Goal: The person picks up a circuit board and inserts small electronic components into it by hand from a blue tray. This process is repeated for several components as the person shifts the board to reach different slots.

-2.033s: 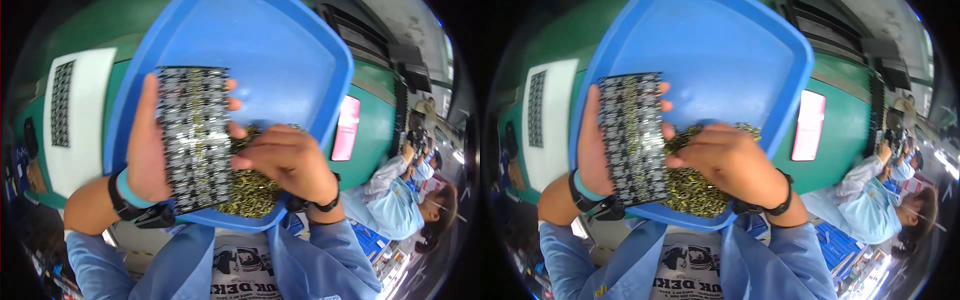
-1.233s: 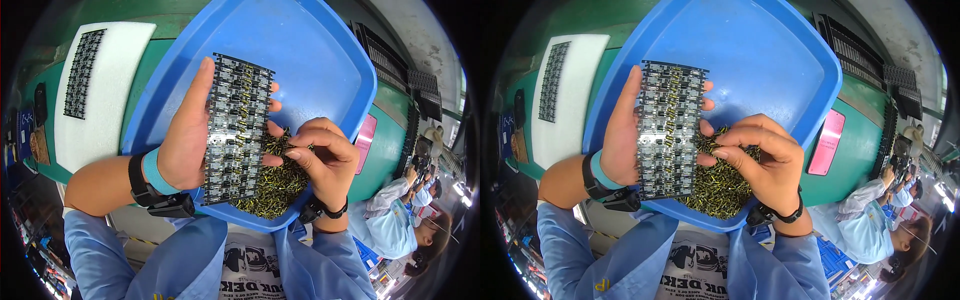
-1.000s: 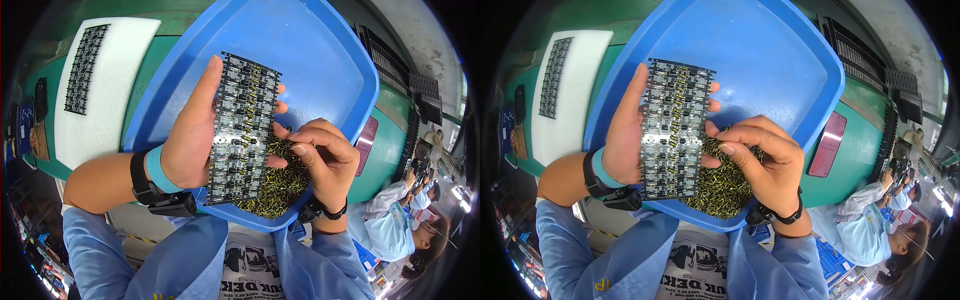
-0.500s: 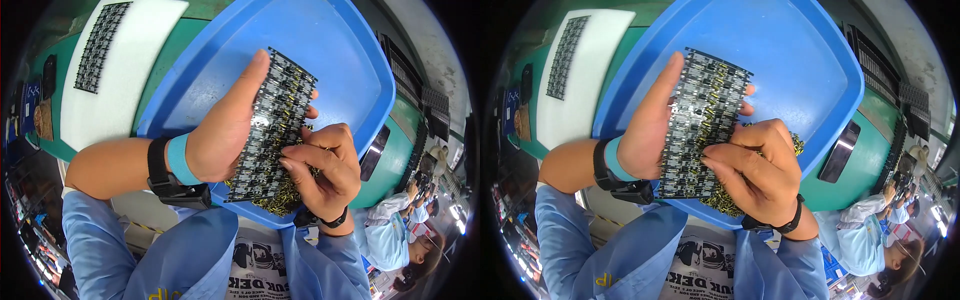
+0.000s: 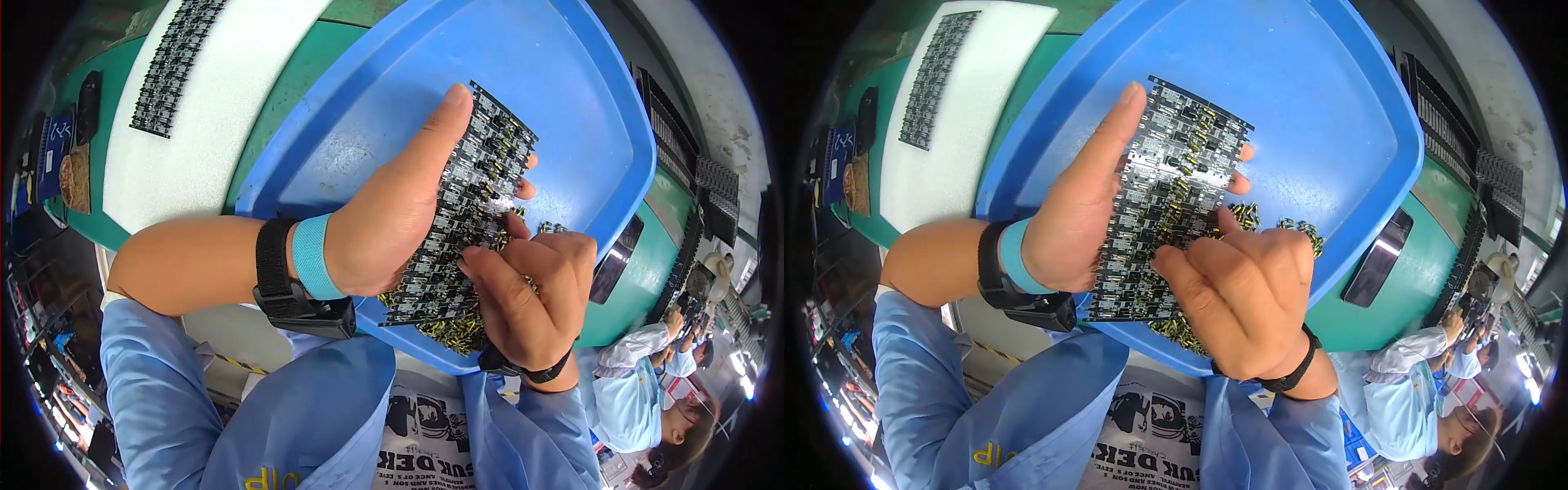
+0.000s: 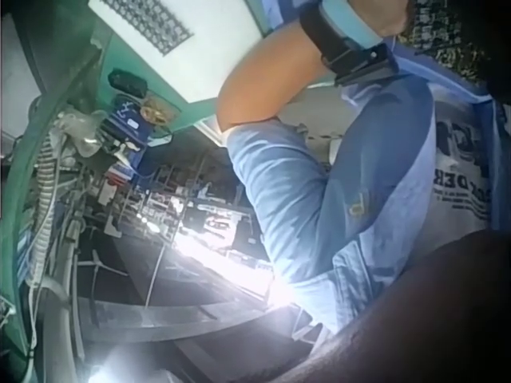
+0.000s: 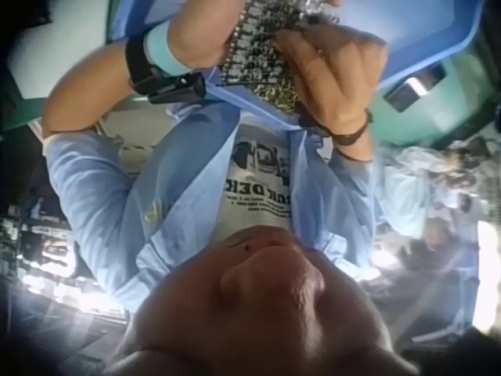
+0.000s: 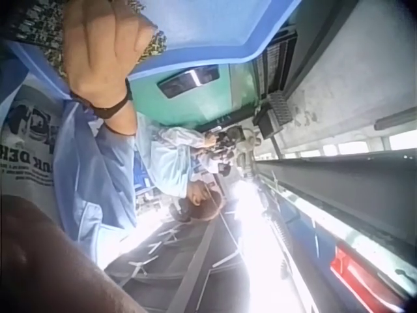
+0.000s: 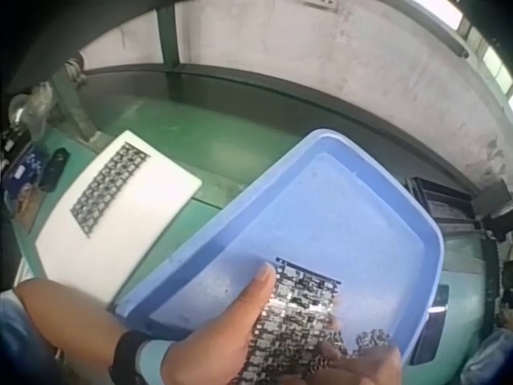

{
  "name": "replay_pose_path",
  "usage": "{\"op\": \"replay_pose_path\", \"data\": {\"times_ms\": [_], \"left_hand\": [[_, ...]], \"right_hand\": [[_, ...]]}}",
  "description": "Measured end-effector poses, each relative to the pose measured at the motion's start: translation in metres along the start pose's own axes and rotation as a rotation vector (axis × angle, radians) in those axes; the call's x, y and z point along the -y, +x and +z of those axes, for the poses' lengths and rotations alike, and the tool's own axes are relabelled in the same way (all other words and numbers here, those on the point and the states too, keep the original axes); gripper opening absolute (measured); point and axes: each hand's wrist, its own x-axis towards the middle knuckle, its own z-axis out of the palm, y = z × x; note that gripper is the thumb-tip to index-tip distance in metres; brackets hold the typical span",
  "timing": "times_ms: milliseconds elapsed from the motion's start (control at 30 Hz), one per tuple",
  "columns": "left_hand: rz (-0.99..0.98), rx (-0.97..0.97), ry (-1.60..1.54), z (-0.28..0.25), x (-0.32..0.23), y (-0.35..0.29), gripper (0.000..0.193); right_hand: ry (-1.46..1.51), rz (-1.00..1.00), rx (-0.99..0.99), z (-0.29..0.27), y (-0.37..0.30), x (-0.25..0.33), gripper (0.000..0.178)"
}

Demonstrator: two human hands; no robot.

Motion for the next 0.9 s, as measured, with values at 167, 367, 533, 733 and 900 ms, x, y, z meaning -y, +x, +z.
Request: {"op": "replay_pose_path", "data": {"times_ms": [167, 367, 533, 733, 900], "left_hand": [[-0.024, 0.015, 0.016, 0.002, -0.002, 0.0, 0.071], [0.018, 0.005, 0.022, 0.002, -0.003, 0.001, 0.072], [0.017, 0.035, -0.004, 0.0, -0.003, 0.001, 0.073], [0.022, 0.033, -0.018, 0.0, -0.005, 0.0, 0.075], [-0.033, 0.127, -0.119, -0.007, -0.012, 0.0, 0.081]], "right_hand": [[-0.078, -0.077, -0.025, 0.002, 0.0, -0.001, 0.042], [-0.025, -0.051, -0.016, 0.002, 0.004, -0.001, 0.039], [0.031, -0.025, -0.042, -0.002, 0.002, 0.003, 0.036], [0.121, -0.017, 0.008, -0.005, 0.002, -0.002, 0.038], [0.26, 0.198, -0.008, -0.013, -0.005, -0.011, 0.032]]}}
